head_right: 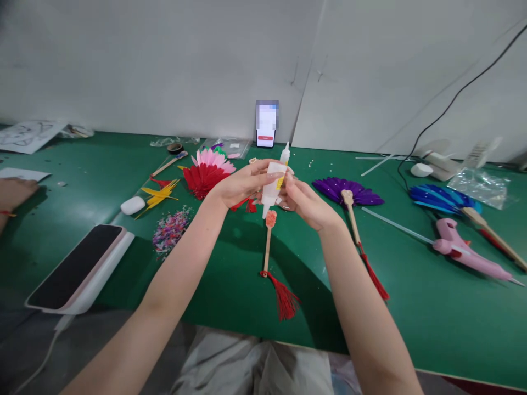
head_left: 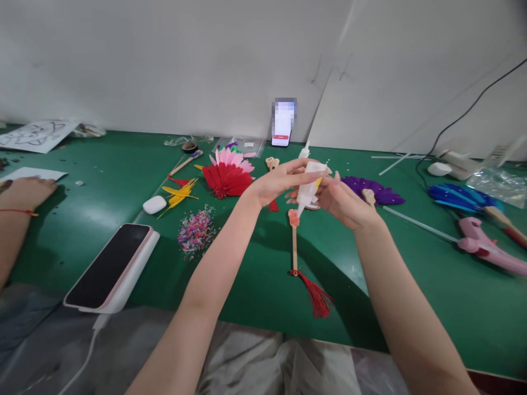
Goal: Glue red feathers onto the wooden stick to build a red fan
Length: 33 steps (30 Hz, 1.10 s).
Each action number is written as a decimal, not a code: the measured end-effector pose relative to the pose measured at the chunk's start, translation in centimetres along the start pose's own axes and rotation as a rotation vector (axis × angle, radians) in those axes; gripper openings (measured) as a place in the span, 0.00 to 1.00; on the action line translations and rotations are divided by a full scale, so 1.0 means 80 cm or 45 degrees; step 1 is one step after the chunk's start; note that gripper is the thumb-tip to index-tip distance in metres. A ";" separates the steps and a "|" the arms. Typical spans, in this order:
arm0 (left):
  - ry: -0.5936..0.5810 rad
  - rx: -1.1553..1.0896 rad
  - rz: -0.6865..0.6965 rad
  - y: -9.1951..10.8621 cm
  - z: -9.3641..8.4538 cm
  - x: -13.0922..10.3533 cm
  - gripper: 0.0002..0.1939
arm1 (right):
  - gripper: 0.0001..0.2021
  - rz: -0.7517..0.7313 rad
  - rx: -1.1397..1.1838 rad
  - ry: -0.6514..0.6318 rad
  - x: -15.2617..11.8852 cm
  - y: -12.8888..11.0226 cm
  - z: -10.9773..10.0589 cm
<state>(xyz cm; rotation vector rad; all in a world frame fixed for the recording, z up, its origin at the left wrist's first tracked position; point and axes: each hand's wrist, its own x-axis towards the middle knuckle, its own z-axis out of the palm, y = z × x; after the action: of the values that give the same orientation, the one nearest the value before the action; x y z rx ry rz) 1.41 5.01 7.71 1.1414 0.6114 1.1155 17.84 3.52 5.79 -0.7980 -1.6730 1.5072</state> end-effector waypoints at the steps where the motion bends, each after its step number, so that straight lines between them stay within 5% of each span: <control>1: -0.093 0.022 -0.049 -0.001 0.000 0.001 0.12 | 0.30 0.001 0.003 0.010 0.000 0.002 0.000; 4: -0.343 0.074 -0.162 -0.004 -0.001 0.004 0.14 | 0.27 0.014 -0.013 0.048 0.000 0.007 -0.003; 13: -0.274 0.290 -0.119 -0.004 -0.006 0.002 0.16 | 0.17 0.008 -0.096 0.155 0.003 0.008 -0.003; 20: -0.612 0.780 -0.219 -0.024 -0.020 0.008 0.31 | 0.18 -0.054 -0.159 0.172 -0.009 0.025 0.007; 25: -0.736 0.834 -0.178 -0.032 -0.025 0.011 0.34 | 0.18 -0.140 -0.202 0.223 -0.009 0.044 0.008; 33: -0.687 0.897 -0.169 -0.049 -0.033 0.016 0.33 | 0.17 -0.241 -0.324 0.223 -0.002 0.075 -0.002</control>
<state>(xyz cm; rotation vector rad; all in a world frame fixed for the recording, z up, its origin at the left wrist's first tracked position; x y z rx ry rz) 1.08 7.21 3.33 1.8890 0.6517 0.4268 17.92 4.20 -0.19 -0.8516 -1.7739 1.0785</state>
